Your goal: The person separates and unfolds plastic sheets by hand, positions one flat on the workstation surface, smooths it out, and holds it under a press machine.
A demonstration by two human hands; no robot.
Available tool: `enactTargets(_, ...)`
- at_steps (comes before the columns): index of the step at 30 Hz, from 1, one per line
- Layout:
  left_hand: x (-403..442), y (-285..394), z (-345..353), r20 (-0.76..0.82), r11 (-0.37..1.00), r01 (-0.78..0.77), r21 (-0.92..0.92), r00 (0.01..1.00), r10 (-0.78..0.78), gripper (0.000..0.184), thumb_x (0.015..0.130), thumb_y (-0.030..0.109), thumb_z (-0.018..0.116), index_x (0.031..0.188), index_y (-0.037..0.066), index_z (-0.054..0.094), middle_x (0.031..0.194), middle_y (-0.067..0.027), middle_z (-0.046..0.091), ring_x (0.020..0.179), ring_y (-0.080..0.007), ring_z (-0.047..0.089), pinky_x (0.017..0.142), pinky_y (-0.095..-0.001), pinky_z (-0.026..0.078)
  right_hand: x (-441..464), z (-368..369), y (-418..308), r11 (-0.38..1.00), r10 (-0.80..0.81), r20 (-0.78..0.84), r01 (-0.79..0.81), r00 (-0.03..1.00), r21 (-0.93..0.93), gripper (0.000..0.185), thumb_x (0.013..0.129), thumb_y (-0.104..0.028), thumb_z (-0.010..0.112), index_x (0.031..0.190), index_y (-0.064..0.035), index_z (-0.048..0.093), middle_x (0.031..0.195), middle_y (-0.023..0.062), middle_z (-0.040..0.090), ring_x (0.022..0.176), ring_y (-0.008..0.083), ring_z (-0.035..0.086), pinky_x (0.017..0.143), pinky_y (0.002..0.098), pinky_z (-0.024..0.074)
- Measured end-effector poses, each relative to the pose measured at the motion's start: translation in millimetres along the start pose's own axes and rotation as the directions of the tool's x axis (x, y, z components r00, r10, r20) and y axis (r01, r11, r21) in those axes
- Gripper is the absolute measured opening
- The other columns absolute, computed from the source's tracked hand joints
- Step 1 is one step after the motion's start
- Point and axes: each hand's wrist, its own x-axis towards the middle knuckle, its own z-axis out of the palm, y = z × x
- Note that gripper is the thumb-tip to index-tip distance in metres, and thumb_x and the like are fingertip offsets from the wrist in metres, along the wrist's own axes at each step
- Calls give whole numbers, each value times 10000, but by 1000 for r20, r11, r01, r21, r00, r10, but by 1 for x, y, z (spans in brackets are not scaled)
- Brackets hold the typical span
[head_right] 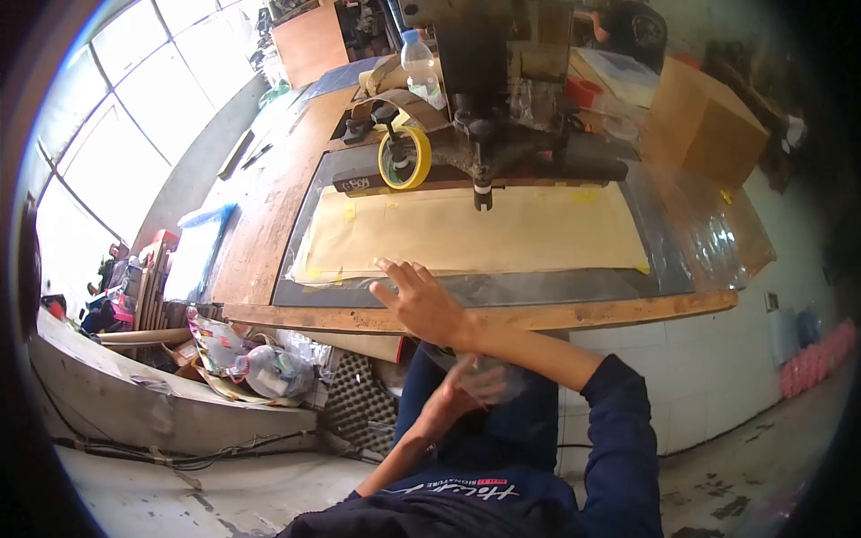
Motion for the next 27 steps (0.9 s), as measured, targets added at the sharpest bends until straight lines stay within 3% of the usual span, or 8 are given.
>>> enactTargets(4, -2, 20, 4, -471, 981, -67, 180, 870, 146, 309, 927, 130, 419, 1198, -14, 379, 1066, -216, 573, 915, -246, 608, 793, -301, 491, -12, -3, 2, 995, 26, 293, -54, 956, 88, 431, 850, -266, 477, 1199, -16, 440, 1333, 196, 352, 1272, 316, 303, 1016, 459, 290)
enactTargets(6, -5, 24, -6, -521, 955, -62, 289, 827, 211, 263, 933, 123, 398, 1146, -27, 436, 958, -179, 611, 813, -191, 624, 722, -256, 500, -26, -9, 7, 986, 24, 506, -103, 862, 130, 547, 894, -428, 389, 1303, -66, 375, 1394, 138, 297, 1311, 276, 238, 1038, 479, 235)
enactTargets(14, -23, 72, -20, -527, 877, 48, 478, 814, 243, 239, 935, 89, 376, 1102, -34, 495, 838, -145, 634, 713, -174, 636, 656, -230, 499, -94, -68, 112, 789, 584, 288, -448, 759, -420, 567, 867, -561, 323, 1345, -255, 319, 1431, 86, 227, 1322, 263, 203, 1057, 489, 159)
enactTargets(17, -19, 96, -3, -534, 493, 282, 823, 679, 504, 251, 866, 12, 480, 1115, -11, 508, 962, -177, 611, 839, -235, 630, 734, -273, 505, -101, -80, 117, 727, 677, 286, -555, 678, -404, 577, 868, -558, 322, 1359, -255, 290, 1437, 86, 207, 1331, 266, 169, 1055, 517, 136)
enactTargets(19, 5, 112, 17, -93, -128, 368, 921, 528, 844, 322, 827, 21, 519, 1146, -16, 496, 1199, -223, 474, 1114, -313, 489, 896, -376, 428, -101, -76, 112, 708, 696, 249, -584, 674, -398, 554, 878, -533, 326, 1359, -262, 286, 1443, 90, 185, 1338, 262, 141, 1050, 543, 115)
enactTargets(22, 65, 112, 19, 101, -424, 150, 893, 852, 514, 419, 844, 121, 479, 1230, -30, 415, 1336, -258, 292, 1267, -384, 260, 1015, -487, 250, -92, -71, 102, 642, 743, 215, -583, 634, -497, 544, 888, -464, 336, 1364, -207, 281, 1441, 105, 191, 1340, 265, 134, 1043, 561, 109)
enactTargets(25, 147, 71, -3, 126, -616, 47, 786, 964, 235, 511, 881, 270, 401, 1282, -40, 338, 1367, -276, 233, 1289, -403, 211, 1016, -556, 193, -72, -67, 88, 492, 854, 215, -596, 475, -635, 560, 876, -385, 361, 1352, -97, 293, 1435, 121, 202, 1343, 269, 121, 1039, 566, 120)
enactTargets(27, 174, 66, -12, 63, -658, 64, 751, 984, 168, 553, 877, 314, 391, 1305, -27, 311, 1387, -251, 217, 1304, -373, 196, 1021, -568, 153, -74, -56, 95, 485, 842, 148, -608, 519, -629, 569, 865, -364, 372, 1337, -53, 303, 1427, 128, 222, 1339, 267, 142, 1039, 557, 133)
